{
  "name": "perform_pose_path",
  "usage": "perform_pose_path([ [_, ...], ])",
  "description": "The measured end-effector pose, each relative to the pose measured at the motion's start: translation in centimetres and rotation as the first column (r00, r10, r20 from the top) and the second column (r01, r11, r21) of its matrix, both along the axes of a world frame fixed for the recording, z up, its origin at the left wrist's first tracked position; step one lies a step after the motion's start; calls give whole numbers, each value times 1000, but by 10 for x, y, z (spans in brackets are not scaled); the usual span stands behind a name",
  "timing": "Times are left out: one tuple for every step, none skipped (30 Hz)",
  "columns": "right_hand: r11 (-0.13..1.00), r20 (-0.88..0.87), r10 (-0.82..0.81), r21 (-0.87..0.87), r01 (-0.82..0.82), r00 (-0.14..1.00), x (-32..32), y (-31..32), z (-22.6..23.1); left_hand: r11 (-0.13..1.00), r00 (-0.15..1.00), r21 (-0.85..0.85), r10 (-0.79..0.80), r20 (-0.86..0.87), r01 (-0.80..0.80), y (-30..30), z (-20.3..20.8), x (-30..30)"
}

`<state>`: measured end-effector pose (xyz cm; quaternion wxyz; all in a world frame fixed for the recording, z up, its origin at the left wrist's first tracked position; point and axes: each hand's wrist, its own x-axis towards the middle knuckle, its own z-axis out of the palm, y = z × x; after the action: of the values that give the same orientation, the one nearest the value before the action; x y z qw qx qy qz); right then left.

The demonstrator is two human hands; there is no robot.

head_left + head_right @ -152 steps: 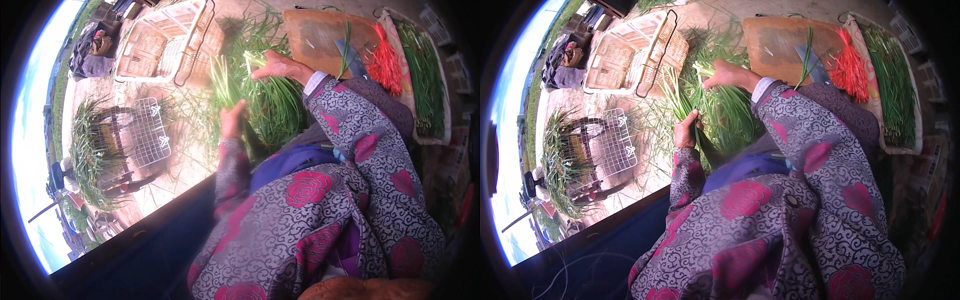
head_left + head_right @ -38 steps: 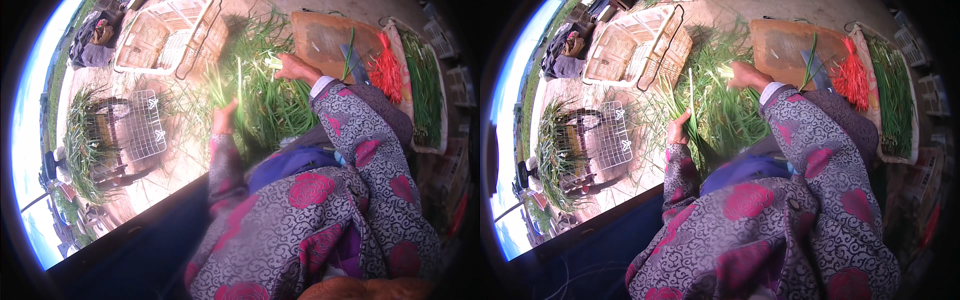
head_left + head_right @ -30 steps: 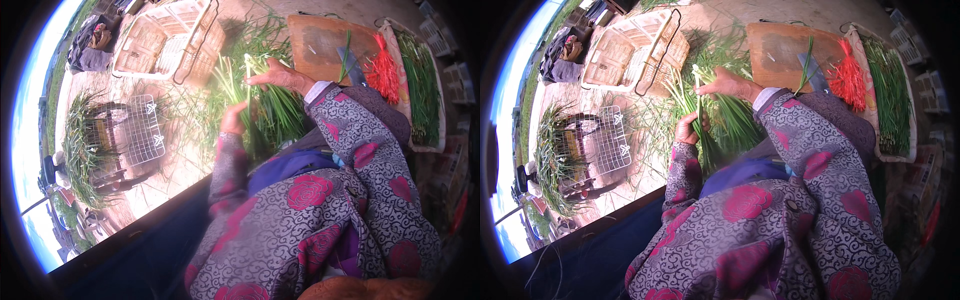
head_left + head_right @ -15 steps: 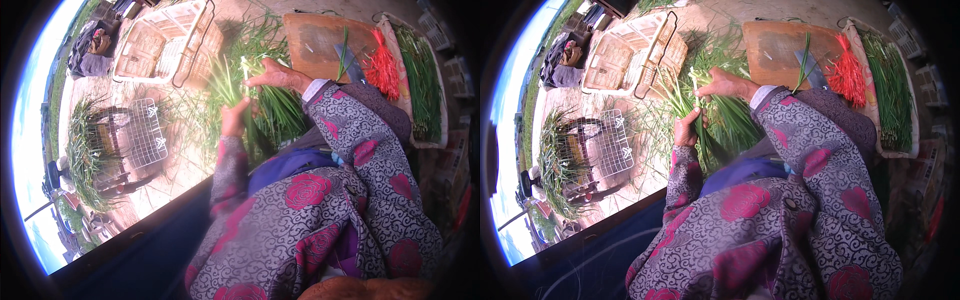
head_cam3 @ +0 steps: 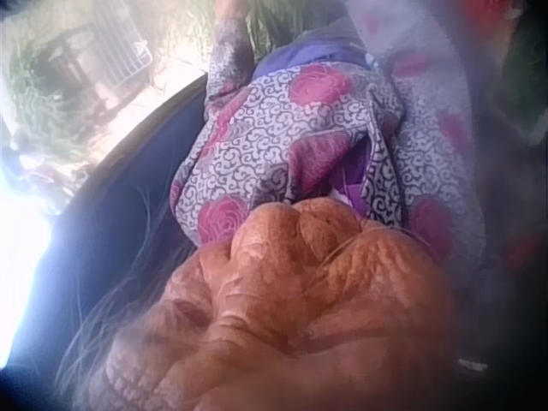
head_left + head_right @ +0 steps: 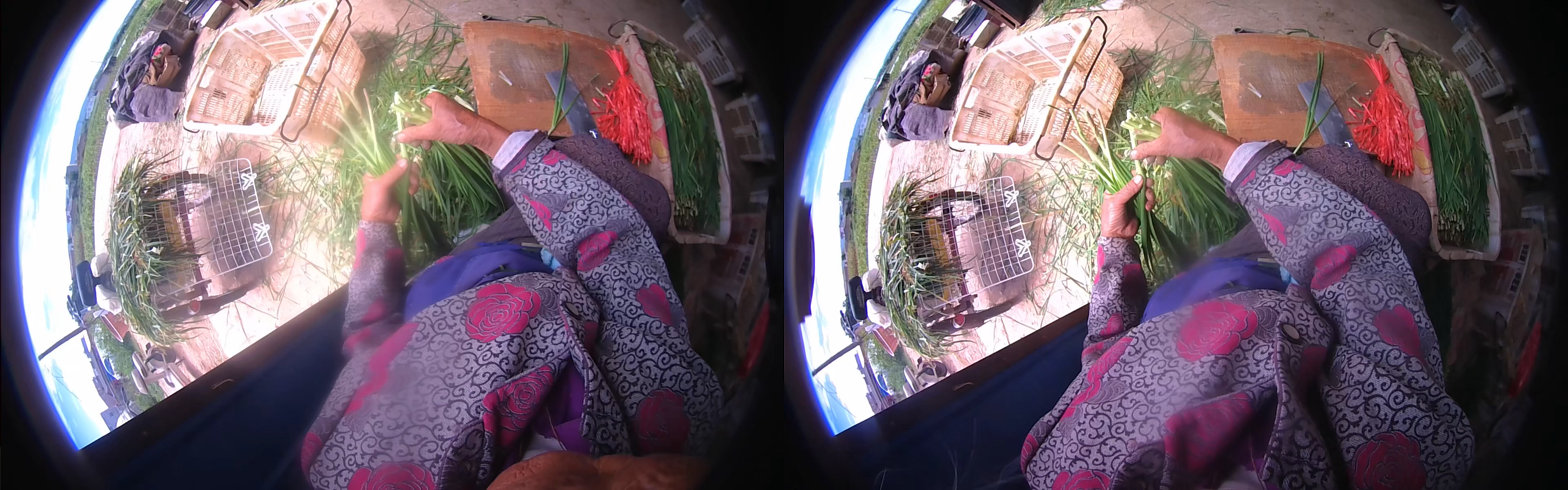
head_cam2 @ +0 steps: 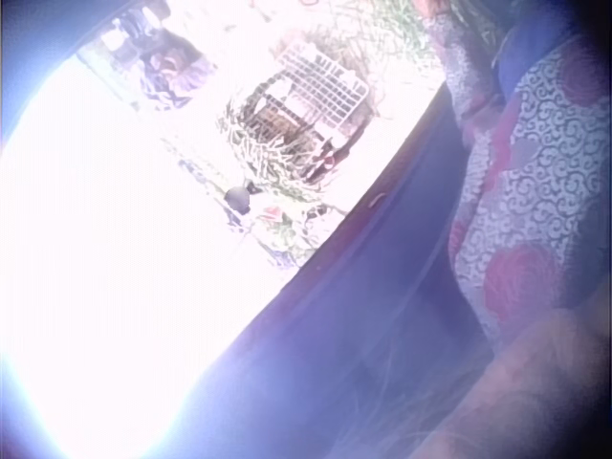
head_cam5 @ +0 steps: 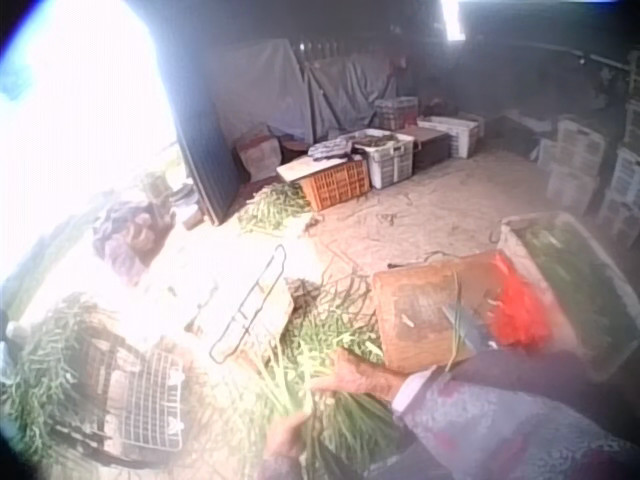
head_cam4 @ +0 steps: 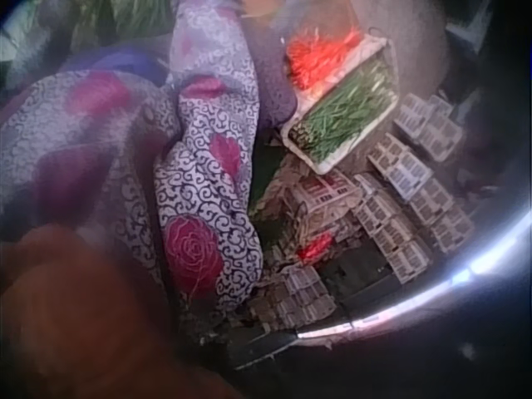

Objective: The person gathers green onions from a pile, aligns the stalks together, and secures them into a bundle using a yellow tie before placing the finished bundle into a basket.

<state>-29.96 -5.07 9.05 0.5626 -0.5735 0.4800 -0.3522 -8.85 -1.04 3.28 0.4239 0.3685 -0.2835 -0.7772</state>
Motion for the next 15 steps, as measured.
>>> perform_pose_path([
  [1000, 8, -9, -8, 9, 1000, 1, -2, -6, 999, 999, -44, 14, 37, -13, 0, 4, -3],
  [1000, 16, -19, -16, 19, 1000, 0, -4, -11, 996, 997, -88, 30, 73, -23, 0, 9, -7],
  [999, 13, -33, -18, 33, 999, 1, -4, -11, 994, 993, -92, 61, 99, -52, 1, 12, -9],
  [999, 10, -47, -21, 47, 999, 1, -4, -11, 992, 988, -96, 91, 124, -80, 2, 15, -11],
  [998, 6, -62, -23, 62, 998, 1, -4, -11, 989, 981, -101, 121, 149, -106, 3, 17, -14],
  [997, 34, -72, -6, 72, 997, 3, 0, -6, 987, 974, -107, 138, 178, -120, 3, 19, -14],
  [997, 61, -82, 12, 81, 995, 4, 6, 5, 985, 966, -112, 156, 206, -135, 5, 21, -15],
  [995, 86, -94, 31, 91, 992, 3, 9, 12, 982, 957, -118, 172, 233, -148, 5, 22, -16],
  [998, 154, -48, 52, 40, 987, 1, 8, 14, 980, 948, -120, 185, 259, -158, 5, 21, -16],
  [998, 222, -4, 69, -12, 975, -2, 5, 14, 978, 938, -123, 197, 284, -169, 4, 20, -16],
  [994, 289, 39, 83, -65, 957, -6, 4, 16, 976, 928, -125, 209, 309, -179, 2, 18, -15],
  [995, 415, 35, 71, -71, 909, -6, 7, 24, 976, 918, -109, 213, 336, -187, 1, 12, -9],
  [987, 511, 58, 99, -126, 857, -12, 7, 33, 977, 908, -93, 215, 361, -194, -2, 5, -3],
  [975, 603, 76, 122, -186, 794, -20, 5, 40, 976, 896, -77, 218, 386, -204, -5, -3, 5],
  [961, 686, 83, 137, -241, 723, -30, 1, 42, 979, 915, -40, 202, 350, -201, -8, -13, 11],
])
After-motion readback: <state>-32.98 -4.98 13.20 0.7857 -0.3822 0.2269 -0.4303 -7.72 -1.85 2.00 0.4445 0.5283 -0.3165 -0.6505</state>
